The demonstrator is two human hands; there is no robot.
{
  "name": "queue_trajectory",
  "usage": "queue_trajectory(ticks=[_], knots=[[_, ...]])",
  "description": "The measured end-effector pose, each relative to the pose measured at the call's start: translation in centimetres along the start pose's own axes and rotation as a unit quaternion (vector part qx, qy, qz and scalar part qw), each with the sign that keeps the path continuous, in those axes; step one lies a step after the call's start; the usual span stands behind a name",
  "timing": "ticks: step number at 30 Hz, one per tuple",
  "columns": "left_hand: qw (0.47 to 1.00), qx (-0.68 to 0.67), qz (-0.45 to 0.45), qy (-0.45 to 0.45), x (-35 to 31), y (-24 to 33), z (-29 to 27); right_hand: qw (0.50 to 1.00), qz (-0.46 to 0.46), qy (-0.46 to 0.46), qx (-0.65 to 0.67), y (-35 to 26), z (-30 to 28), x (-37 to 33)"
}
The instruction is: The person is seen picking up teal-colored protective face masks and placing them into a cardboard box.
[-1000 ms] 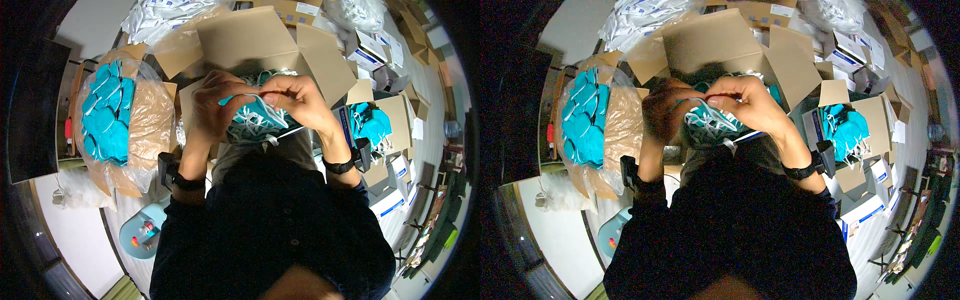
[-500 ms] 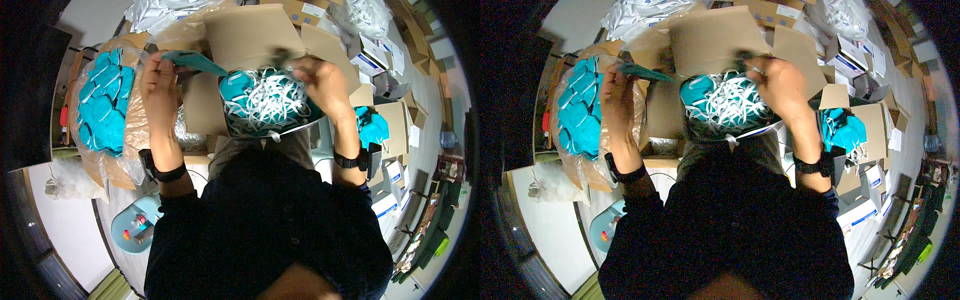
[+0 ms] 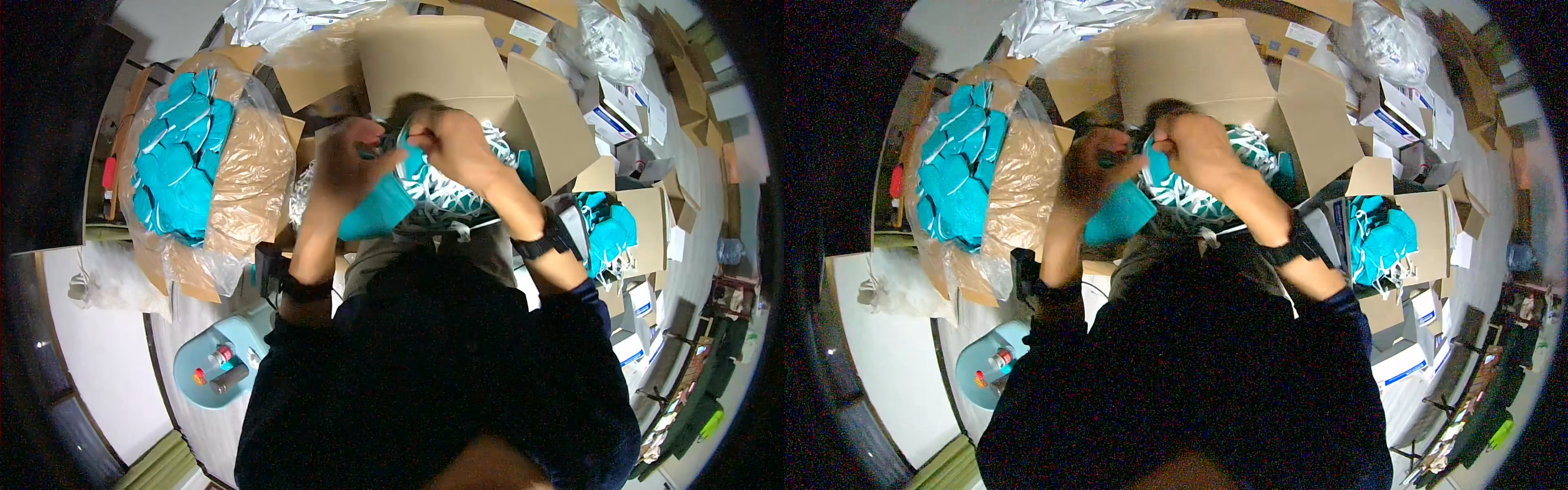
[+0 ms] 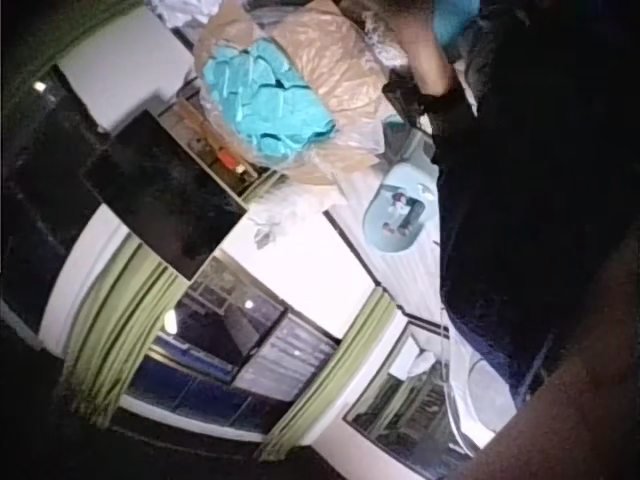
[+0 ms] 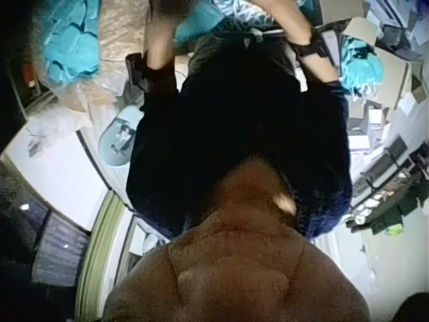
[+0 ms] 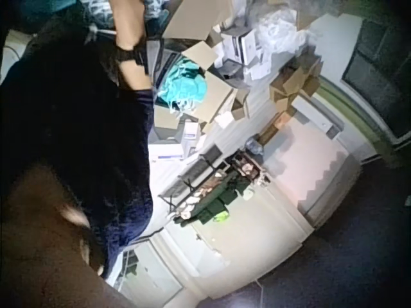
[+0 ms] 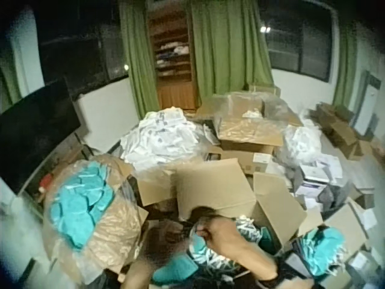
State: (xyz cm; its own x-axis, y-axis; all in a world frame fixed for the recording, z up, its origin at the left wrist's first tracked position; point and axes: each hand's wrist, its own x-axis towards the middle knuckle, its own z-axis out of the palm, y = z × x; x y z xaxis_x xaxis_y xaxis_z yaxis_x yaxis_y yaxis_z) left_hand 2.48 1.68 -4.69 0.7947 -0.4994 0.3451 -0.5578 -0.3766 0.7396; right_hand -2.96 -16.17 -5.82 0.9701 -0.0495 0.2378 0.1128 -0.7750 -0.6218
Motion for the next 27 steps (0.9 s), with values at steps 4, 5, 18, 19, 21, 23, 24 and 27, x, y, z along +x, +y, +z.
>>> queue_trajectory(ticks=[4,5,18,19,21,23,24,27], knots=[[0.995,-0.036,0.022,-0.086,-0.9,-1.4,3.1,0.997,-0.018,0.056,0.051,-0.7,-1.6,-1.8],[0.997,-0.012,0.021,-0.076,-1.0,-1.7,3.9,0.996,-0.015,0.061,0.063,-0.9,-1.9,-2.1],[0.985,0.073,0.137,-0.069,-2.0,2.5,1.3,0.985,-0.068,0.140,-0.068,2.4,-4.9,-3.2],[0.985,0.076,0.137,-0.071,-2.1,2.7,1.3,0.985,-0.067,0.142,-0.067,2.3,-5.1,-3.3],[0.984,0.077,0.148,-0.060,-2.2,2.7,1.1,0.983,-0.077,0.153,-0.069,2.2,-5.1,-3.4],[0.982,0.074,0.171,-0.035,-2.4,2.5,0.6,0.977,-0.098,0.171,-0.075,2.1,-5.0,-3.4],[0.982,0.080,0.164,-0.038,-2.5,2.5,0.3,0.976,-0.104,0.172,-0.081,1.7,-5.3,-3.4],[0.985,0.100,0.142,-0.021,-3.0,2.6,-1.7,0.969,-0.070,0.214,-0.098,2.0,-6.3,-3.4]])
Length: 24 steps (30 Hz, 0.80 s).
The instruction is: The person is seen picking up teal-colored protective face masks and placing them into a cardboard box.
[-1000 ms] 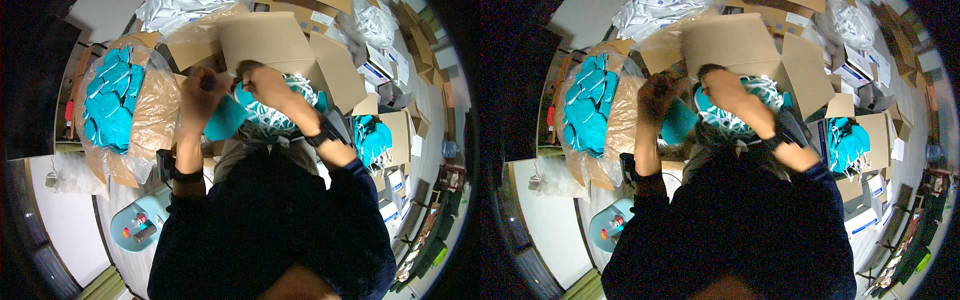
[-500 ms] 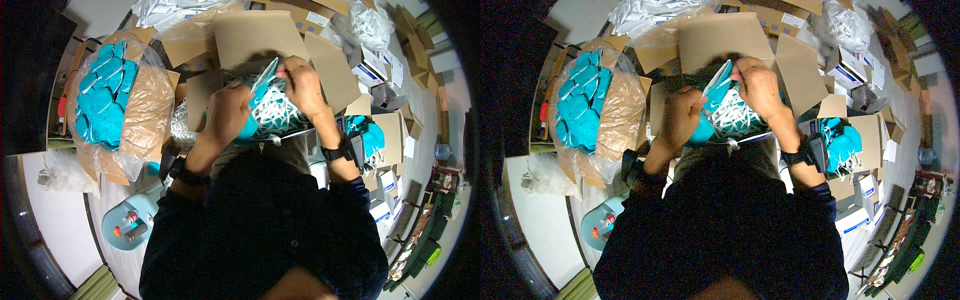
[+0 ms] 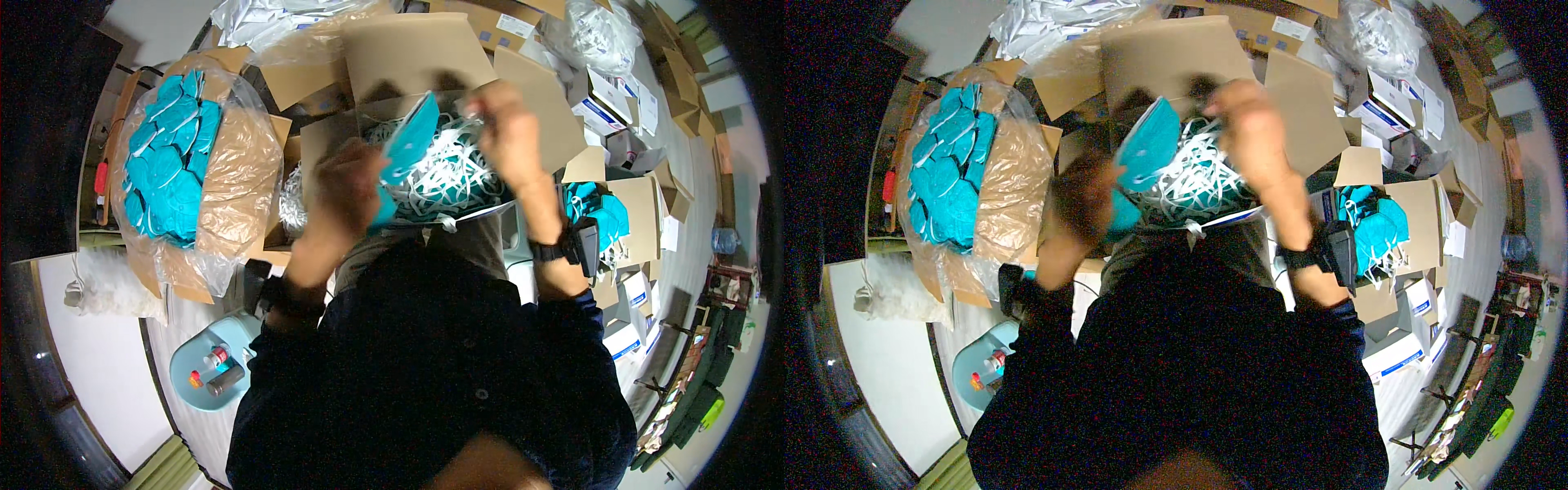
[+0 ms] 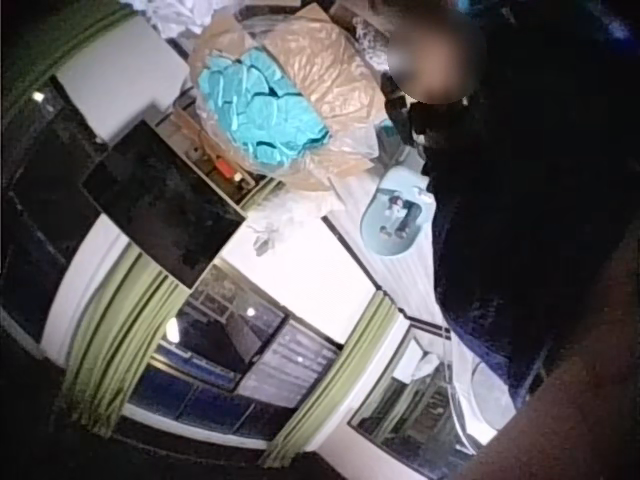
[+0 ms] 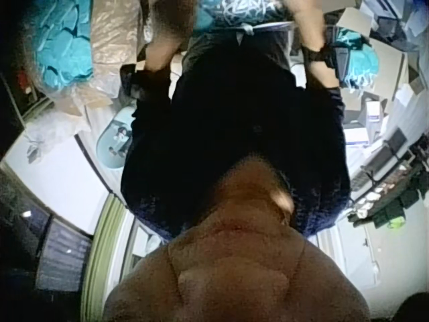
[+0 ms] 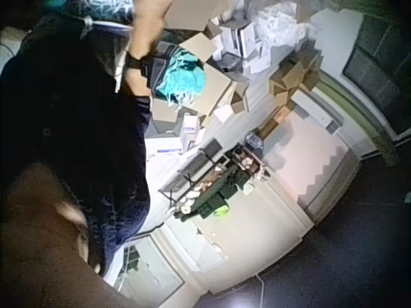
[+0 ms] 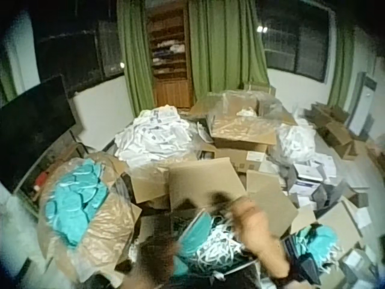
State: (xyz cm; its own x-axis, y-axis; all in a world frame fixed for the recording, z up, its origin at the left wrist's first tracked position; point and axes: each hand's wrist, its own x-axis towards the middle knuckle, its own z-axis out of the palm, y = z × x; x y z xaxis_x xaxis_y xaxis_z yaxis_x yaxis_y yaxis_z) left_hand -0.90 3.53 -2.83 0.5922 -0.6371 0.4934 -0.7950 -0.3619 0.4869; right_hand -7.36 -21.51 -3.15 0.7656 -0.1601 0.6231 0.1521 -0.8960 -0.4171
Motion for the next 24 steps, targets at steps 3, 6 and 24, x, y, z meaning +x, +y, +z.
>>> queue_trajectory(ticks=[3,6,24], knots=[[0.999,0.017,0.002,0.050,0.0,-1.3,-1.5,0.991,0.126,0.034,-0.028,4.2,-3.0,0.1],[0.998,0.006,0.057,0.008,0.6,-0.9,-1.3,0.990,0.061,-0.126,0.031,2.8,-2.7,0.5],[0.995,-0.073,0.069,-0.029,1.3,1.1,1.4,0.901,0.100,-0.229,0.355,-3.5,0.1,-1.5]])
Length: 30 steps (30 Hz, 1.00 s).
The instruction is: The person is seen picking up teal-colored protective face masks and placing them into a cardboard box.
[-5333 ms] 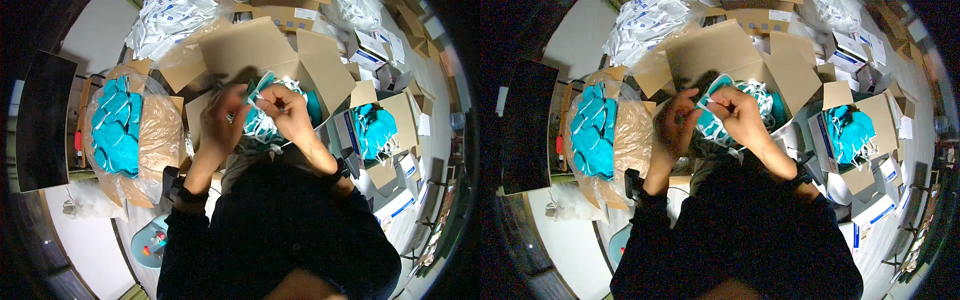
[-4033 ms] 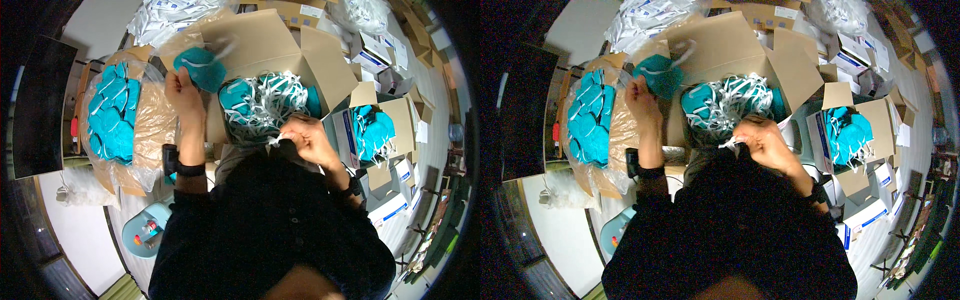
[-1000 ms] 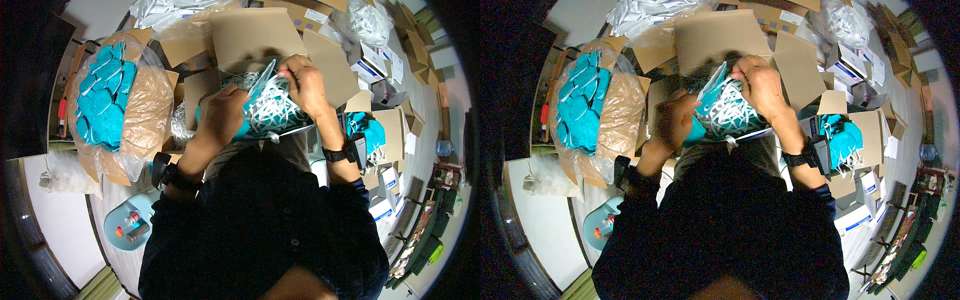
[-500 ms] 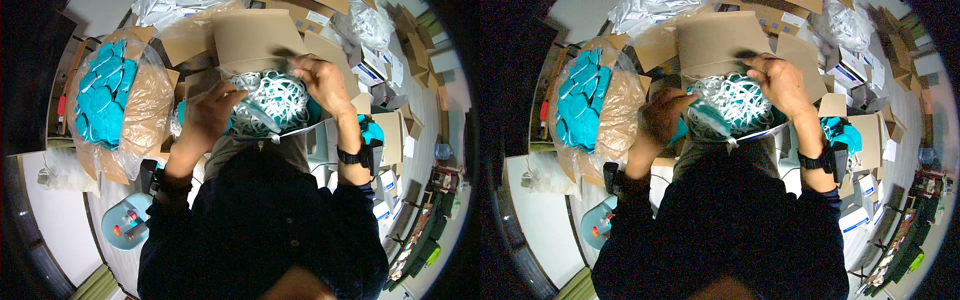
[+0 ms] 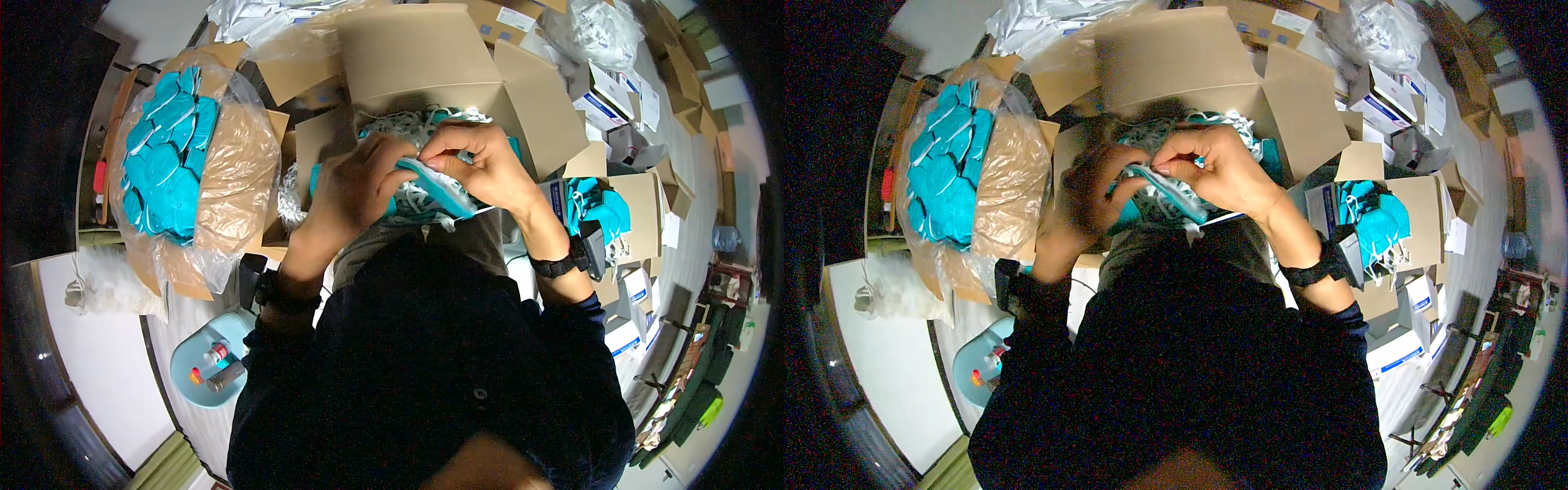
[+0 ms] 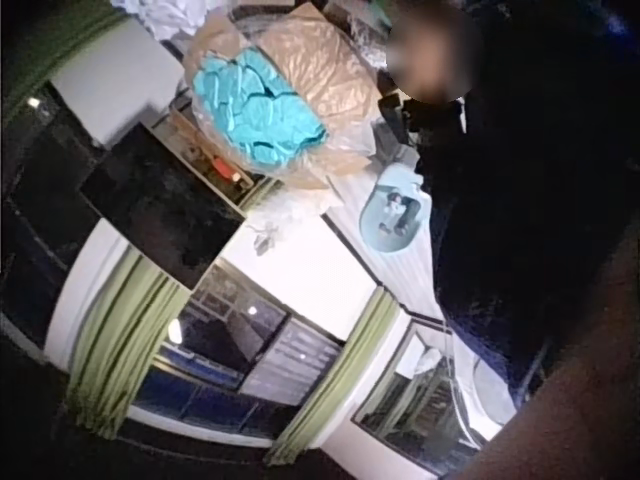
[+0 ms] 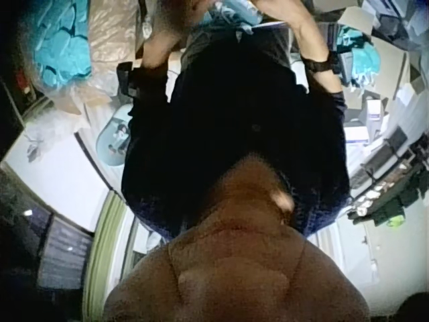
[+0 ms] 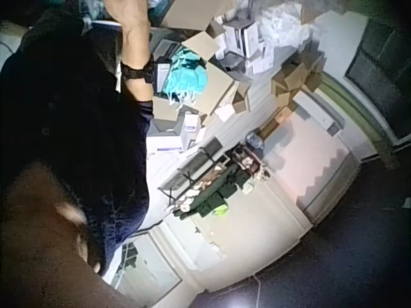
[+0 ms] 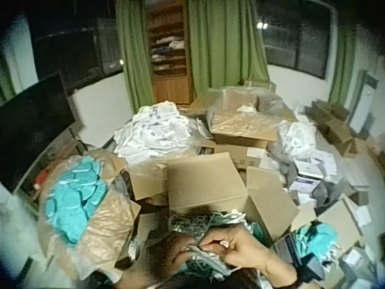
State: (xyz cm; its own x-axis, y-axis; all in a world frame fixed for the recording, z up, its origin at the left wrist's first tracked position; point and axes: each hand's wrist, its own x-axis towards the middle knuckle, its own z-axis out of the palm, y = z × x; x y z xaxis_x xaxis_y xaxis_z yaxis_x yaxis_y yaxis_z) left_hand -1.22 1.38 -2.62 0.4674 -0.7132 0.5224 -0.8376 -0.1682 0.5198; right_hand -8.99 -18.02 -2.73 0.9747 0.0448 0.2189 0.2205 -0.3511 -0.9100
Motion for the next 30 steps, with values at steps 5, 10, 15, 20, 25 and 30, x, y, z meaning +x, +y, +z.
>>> queue_trajectory(ticks=[5,10,15,20,25,30], knots=[[0.998,0.040,0.032,-0.027,-0.8,-0.2,-0.8,0.981,-0.066,0.129,-0.125,0.0,-1.6,-1.3],[0.994,0.075,0.074,-0.030,-1.6,-0.1,-1.9,0.977,-0.074,0.118,-0.162,-1.4,-2.8,-2.4],[0.985,0.121,0.097,0.071,-2.0,0.6,-6.2,0.939,0.017,0.268,-0.215,-0.5,-8.6,-5.1],[0.980,0.142,0.138,-0.023,-1.4,1.5,-5.6,0.957,-0.010,0.100,-0.271,-0.9,-6.0,-2.9],[0.989,0.031,0.142,-0.012,-1.2,1.0,-4.1,0.995,0.071,-0.009,-0.069,-4.6,-1.8,-0.9],[0.989,0.012,0.143,-0.033,-1.0,1.4,-3.2,0.993,-0.101,-0.007,-0.064,-1.6,1.4,0.2]])
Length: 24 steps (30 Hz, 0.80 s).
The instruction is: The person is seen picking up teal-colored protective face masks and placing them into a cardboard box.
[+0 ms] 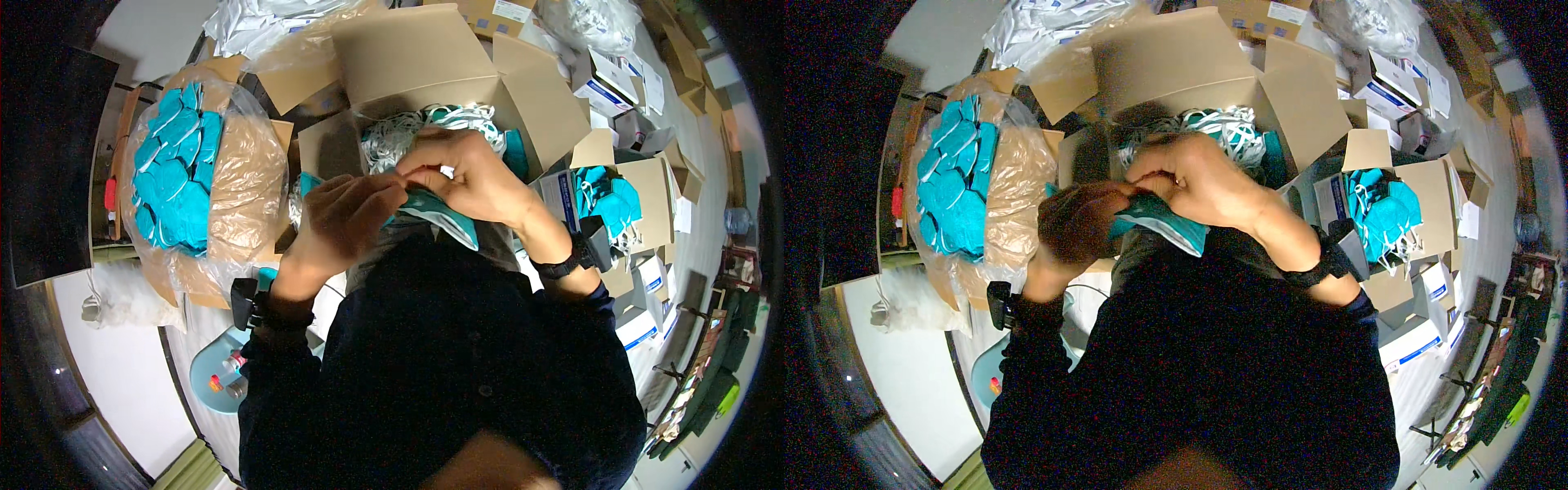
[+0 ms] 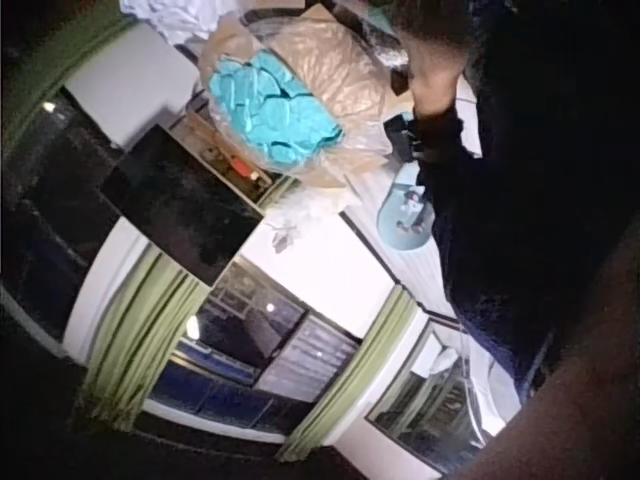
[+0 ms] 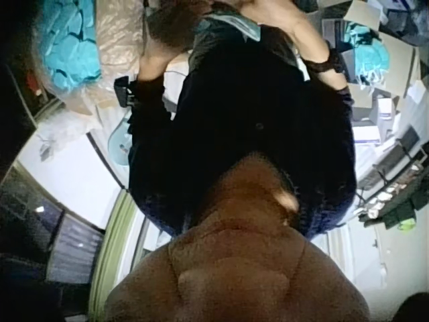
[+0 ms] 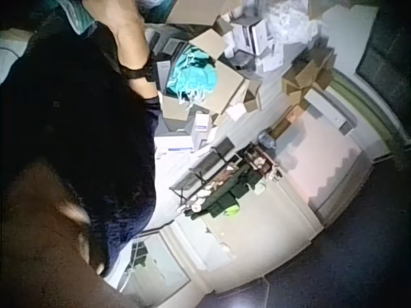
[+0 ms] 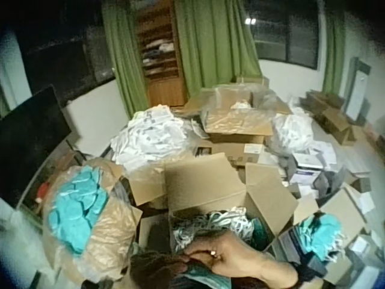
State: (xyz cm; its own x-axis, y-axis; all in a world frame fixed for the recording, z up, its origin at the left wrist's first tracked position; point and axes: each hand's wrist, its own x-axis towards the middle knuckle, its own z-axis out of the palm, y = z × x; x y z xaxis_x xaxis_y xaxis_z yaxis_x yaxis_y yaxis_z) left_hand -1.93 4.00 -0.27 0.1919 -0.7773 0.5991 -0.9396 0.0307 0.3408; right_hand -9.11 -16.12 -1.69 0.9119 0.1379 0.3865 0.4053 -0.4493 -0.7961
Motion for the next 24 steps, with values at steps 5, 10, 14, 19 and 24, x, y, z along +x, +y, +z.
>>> queue_trajectory(ticks=[5,10,14,19,24], knots=[[0.996,-0.027,-0.079,0.045,-1.3,0.7,-0.4,0.998,-0.022,0.045,-0.036,0.3,-1.6,-0.8],[0.922,-0.076,-0.286,0.252,-2.1,1.2,-3.4,0.984,0.108,0.136,-0.052,3.0,-6.3,-3.8],[0.845,-0.183,-0.382,0.326,-0.7,-1.6,-2.2,0.971,0.208,0.115,0.009,0.7,-4.5,-1.8],[0.779,-0.315,-0.390,0.377,0.5,-1.7,0.6,0.876,0.210,0.107,0.420,-0.6,2.3,0.4],[0.804,-0.258,-0.371,0.386,0.7,-1.5,1.9,0.690,0.267,0.162,0.653,0.3,5.7,0.4]])
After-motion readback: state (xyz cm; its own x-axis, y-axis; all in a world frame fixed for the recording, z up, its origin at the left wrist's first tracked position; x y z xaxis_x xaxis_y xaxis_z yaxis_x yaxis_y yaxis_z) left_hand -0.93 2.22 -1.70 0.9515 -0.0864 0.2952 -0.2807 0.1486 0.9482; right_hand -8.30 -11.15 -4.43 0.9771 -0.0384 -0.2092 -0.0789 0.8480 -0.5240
